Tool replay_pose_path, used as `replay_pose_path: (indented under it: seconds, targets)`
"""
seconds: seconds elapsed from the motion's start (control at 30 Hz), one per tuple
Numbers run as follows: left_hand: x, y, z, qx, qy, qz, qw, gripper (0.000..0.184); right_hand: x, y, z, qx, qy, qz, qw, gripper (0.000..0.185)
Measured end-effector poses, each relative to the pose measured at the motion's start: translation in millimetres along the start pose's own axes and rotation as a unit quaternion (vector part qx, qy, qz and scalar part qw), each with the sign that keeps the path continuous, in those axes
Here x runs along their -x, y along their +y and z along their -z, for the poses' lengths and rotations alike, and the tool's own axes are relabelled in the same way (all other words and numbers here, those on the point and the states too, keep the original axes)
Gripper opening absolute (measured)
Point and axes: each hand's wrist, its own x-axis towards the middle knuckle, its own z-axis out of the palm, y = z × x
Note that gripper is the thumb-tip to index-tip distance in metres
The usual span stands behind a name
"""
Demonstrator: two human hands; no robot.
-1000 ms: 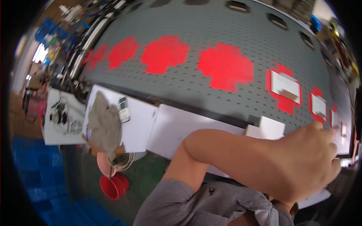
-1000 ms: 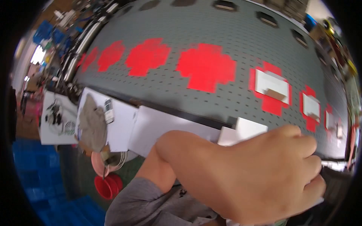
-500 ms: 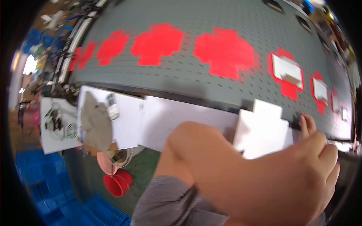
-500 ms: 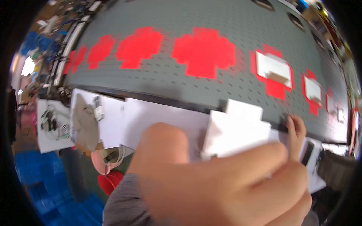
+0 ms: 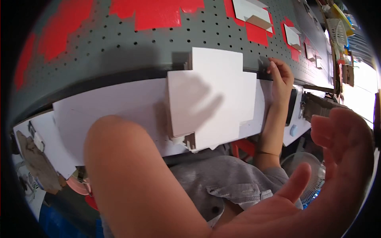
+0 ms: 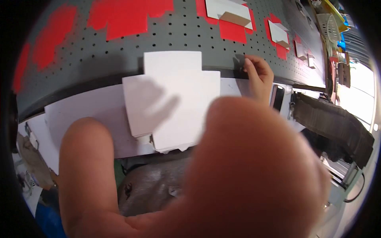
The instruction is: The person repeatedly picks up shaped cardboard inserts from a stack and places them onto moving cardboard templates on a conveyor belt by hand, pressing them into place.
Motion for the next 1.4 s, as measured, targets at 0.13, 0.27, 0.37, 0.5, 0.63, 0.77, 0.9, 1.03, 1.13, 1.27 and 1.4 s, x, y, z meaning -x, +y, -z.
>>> replay_pose_path:
  seconds: [0.13,0.27,0.37,0.5,0.63,0.77,0.9,1.03,1.13,1.27,1.4]
  targets:
    - [1.0,-3.7,-1.6,-0.045,0.006,-0.068,0.997,0.024,0.8,-1.3,-4.0,0.022,-0.003,-0.001,1.000,0.016]
    - [0.1,-5.2,-0.3,-0.073,0.008,-0.103,0.992,0.022,0.6,-8.3,-18.3,0.028,0.002,0.001,1.000,0.015]
    - [2.3,-6.8,-0.3,-0.090,0.009,-0.125,0.988,0.021,0.0,-10.5,-21.1,0.019,0.001,0.001,1.000,0.014]
    - [4.3,-12.8,1.4,-0.109,0.014,-0.147,0.983,0.020,-2.6,-2.5,-22.3,0.034,0.002,0.020,0.999,0.015]
    - [5.0,-19.0,2.3,-0.126,0.020,-0.171,0.977,0.019,-3.7,-3.8,-27.0,0.042,0.012,0.029,0.999,0.015]
    - [-1.8,-12.8,-6.3,-0.117,0.050,-0.224,0.966,0.025,-3.2,-3.8,-31.0,0.060,0.035,0.032,0.997,0.016]
    - [0.2,34.4,-36.9,-0.091,-0.019,-0.172,0.981,0.019,-1.9,-34.4,-43.4,-0.175,-0.064,0.015,0.982,0.033]
    - [8.4,-2.2,-14.6,-0.010,-0.181,-0.138,0.974,0.027,10.3,-120.8,-113.0,0.088,-0.248,0.051,0.963,0.069]
    - [16.0,-62.9,-5.4,0.066,-0.158,0.016,0.985,0.020,3.8,-167.8,-130.7,0.029,-0.312,-0.106,0.944,0.047]
    - [51.7,-165.0,14.5,0.130,-0.184,0.294,0.929,0.064,-14.2,-121.1,-135.2,0.022,-0.321,0.084,0.943,0.046]
    - [92.7,-210.7,34.4,0.211,-0.351,0.381,0.829,0.080,-28.6,-119.4,-148.2,0.012,-0.383,0.135,0.914,0.043]
